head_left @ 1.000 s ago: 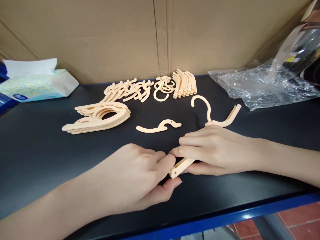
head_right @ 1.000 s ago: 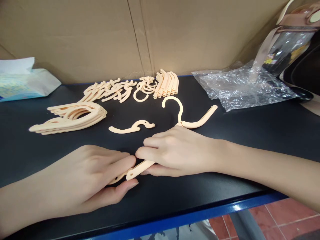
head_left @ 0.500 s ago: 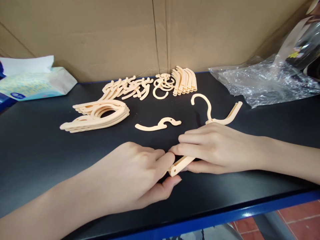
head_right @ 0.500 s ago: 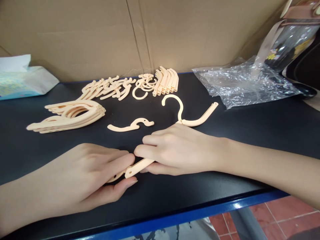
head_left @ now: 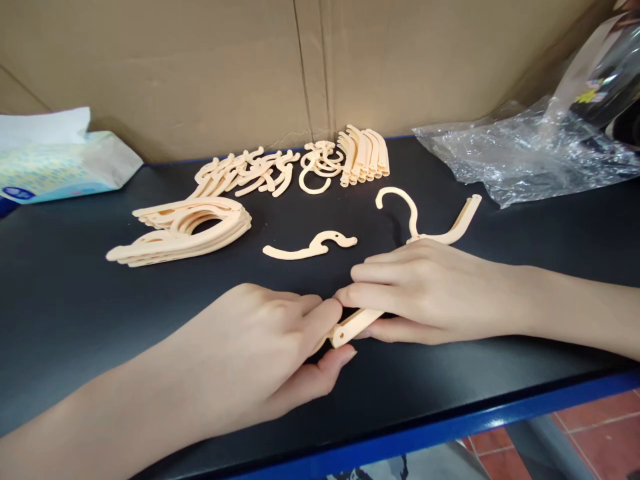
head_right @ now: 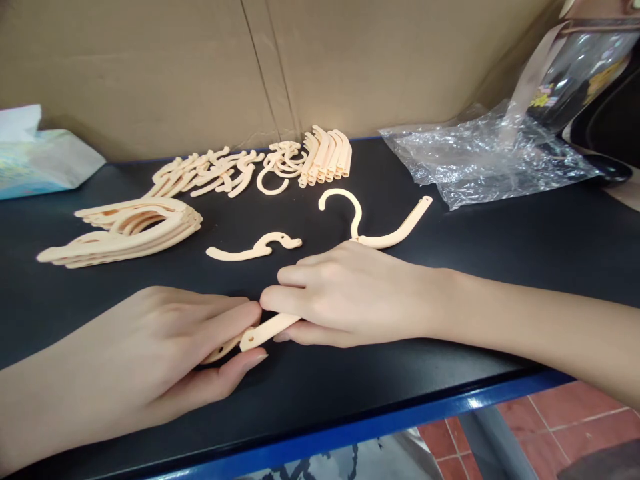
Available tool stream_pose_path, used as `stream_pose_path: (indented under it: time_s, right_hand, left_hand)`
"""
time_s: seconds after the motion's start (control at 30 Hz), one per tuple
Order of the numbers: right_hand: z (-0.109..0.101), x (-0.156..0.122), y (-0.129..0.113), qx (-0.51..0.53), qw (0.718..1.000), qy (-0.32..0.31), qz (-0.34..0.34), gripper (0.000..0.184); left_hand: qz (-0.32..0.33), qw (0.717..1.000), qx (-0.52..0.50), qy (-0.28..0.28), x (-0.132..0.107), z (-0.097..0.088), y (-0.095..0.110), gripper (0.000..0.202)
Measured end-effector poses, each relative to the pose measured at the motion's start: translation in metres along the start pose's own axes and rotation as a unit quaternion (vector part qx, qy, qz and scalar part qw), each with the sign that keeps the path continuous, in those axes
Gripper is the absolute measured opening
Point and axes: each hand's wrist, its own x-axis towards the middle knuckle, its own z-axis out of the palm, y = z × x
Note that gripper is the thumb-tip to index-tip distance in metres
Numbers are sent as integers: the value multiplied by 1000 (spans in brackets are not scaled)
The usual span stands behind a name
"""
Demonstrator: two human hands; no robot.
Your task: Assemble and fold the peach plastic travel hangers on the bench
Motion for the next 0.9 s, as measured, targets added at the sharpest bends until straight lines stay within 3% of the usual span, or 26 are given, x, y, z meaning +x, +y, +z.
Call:
stream_pose_path:
  time_s: [0.6,0.63,0.83,0.9]
  right_hand:
    - [-1,-1,-1,-4,1000,10,-8,33]
    - [-1,-1,-1,-4,1000,9,-7,34]
    - [0,-1,-1,-15,1000,14,-10,35]
    - [1,-2,-1,-23,999,23,-15,34]
  left_hand:
    - [6,1000,6,5,1,3,-1,32]
    - [8,1000,11,24,0,3,-1,32]
    - [5,1000,13,8,3,1,1,33]
    - [12,999,17,28,4,0,1,34]
